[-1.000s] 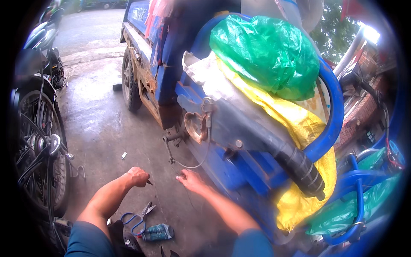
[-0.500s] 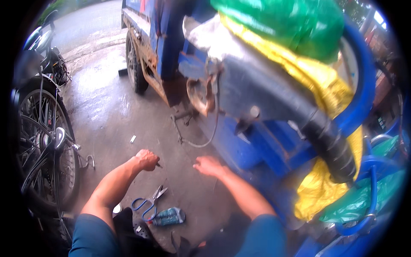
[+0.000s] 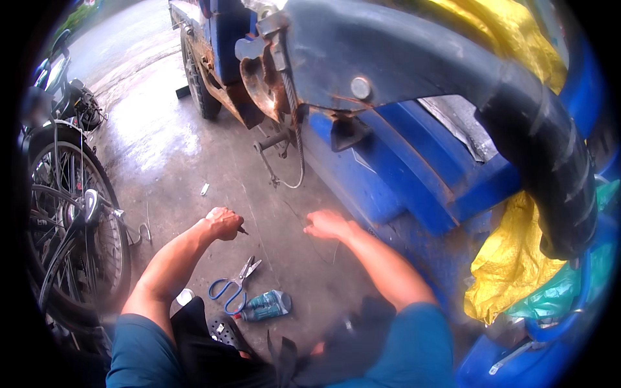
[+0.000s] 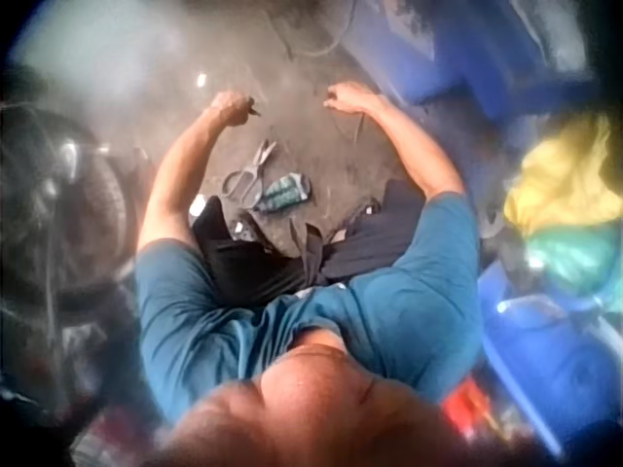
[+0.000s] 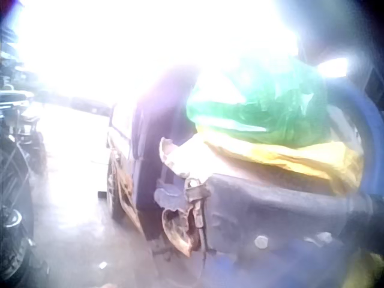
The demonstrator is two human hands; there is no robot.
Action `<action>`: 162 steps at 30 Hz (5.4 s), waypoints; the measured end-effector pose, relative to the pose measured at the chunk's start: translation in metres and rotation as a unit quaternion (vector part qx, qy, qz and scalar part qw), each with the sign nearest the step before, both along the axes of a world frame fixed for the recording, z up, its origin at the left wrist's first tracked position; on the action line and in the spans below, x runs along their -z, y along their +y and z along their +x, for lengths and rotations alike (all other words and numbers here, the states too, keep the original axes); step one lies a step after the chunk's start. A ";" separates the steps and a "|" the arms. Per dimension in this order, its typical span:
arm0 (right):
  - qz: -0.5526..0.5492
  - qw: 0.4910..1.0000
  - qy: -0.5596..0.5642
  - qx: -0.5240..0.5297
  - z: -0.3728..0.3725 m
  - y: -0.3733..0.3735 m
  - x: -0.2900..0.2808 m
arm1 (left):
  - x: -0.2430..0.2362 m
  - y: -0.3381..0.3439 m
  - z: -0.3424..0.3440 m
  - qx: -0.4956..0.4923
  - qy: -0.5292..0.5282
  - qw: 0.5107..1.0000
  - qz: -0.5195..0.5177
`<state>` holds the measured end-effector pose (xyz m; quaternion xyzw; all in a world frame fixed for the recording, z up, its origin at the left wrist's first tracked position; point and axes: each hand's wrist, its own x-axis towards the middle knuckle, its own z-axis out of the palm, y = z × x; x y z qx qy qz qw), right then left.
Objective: The person threads a metal brake cable through a mechanical housing on a vehicle frame, using a screwdriver to guide and position the wire.
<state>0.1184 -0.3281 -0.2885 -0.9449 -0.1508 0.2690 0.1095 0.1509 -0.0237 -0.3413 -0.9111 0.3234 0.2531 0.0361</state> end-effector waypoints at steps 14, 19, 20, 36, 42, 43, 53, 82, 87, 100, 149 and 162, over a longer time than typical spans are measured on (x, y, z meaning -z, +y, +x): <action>-0.060 0.997 0.038 -0.015 -0.002 -0.006 -0.006 | -0.005 -0.014 0.003 0.009 0.010 1.000 -0.006; -0.045 0.998 0.033 0.002 -0.001 0.000 -0.011 | -0.003 -0.011 0.005 0.003 -0.006 1.000 -0.015; -0.070 0.997 0.044 -0.009 -0.002 0.004 -0.014 | -0.002 -0.009 0.003 0.001 -0.005 1.000 -0.015; -0.015 1.000 0.027 0.006 0.002 -0.001 -0.014 | 0.000 -0.014 0.001 0.015 0.000 1.000 0.000; -0.002 1.000 0.015 -0.008 0.005 0.005 -0.012 | 0.000 -0.014 -0.001 0.015 0.002 1.000 -0.016; 0.004 1.000 0.011 -0.005 0.006 0.007 -0.012 | 0.000 -0.014 -0.002 0.015 0.002 1.000 -0.014; 0.237 0.947 0.057 0.208 0.044 0.034 0.012 | 0.004 -0.016 -0.006 0.027 0.012 1.000 -0.007; 0.540 0.773 -0.023 0.332 0.036 0.089 0.079 | -0.003 0.004 0.005 -0.149 0.046 0.981 -0.119; 0.523 0.761 -0.144 0.355 0.032 0.102 0.078 | -0.012 0.011 0.023 -0.327 0.031 0.888 -0.322; 0.288 0.864 -0.314 0.269 0.040 0.104 0.049 | -0.054 0.022 0.052 -0.508 0.164 0.627 -0.566; 0.242 0.908 -0.251 0.234 0.056 0.093 0.038 | 0.041 0.000 -0.050 -0.504 0.253 0.282 -0.776; 0.216 0.935 -0.222 0.176 0.058 0.090 0.019 | -0.002 0.033 -0.022 -0.260 -0.147 0.756 -0.582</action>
